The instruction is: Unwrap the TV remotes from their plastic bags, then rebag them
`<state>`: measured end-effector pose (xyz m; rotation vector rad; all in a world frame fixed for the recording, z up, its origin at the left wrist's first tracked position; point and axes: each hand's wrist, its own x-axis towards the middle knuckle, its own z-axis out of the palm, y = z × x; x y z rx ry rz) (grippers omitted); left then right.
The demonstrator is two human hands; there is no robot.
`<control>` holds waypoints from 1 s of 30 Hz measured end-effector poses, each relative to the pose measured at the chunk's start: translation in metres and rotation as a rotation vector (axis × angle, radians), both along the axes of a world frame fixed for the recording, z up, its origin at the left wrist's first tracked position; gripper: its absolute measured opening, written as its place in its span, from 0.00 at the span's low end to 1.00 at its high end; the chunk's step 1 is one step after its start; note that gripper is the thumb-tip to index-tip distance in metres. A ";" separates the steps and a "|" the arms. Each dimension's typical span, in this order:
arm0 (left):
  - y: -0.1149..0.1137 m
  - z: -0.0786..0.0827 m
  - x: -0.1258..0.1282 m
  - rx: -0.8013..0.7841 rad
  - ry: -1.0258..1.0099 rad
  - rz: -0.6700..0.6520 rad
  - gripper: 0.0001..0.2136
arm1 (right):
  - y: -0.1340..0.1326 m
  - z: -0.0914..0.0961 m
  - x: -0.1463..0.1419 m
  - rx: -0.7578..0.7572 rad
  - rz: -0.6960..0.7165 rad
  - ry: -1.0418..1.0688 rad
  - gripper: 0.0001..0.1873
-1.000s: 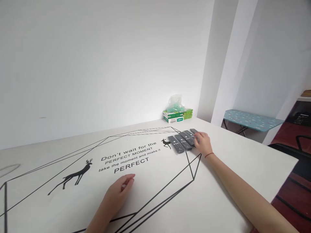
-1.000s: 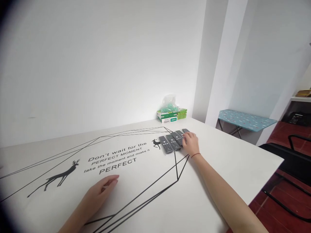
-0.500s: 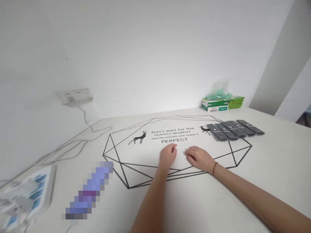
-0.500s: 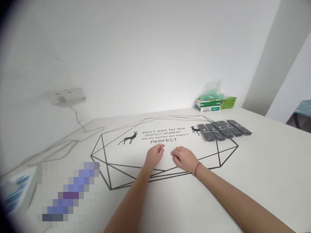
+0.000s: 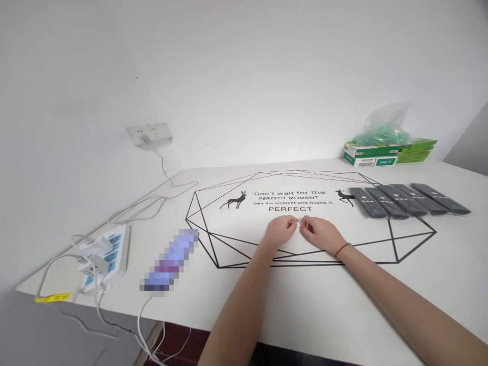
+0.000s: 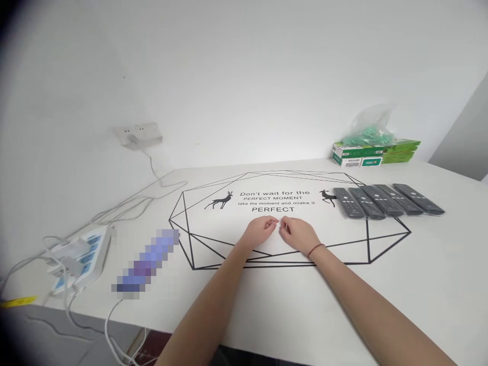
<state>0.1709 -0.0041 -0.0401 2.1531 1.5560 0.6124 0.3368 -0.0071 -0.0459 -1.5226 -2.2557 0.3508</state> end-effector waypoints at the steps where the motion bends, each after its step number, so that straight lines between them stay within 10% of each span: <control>1: 0.000 0.000 0.001 0.000 0.006 -0.003 0.15 | 0.000 0.000 0.001 -0.003 0.008 0.005 0.06; 30: 0.002 -0.001 0.005 0.007 0.090 -0.017 0.15 | 0.000 0.003 0.003 -0.010 0.054 0.050 0.07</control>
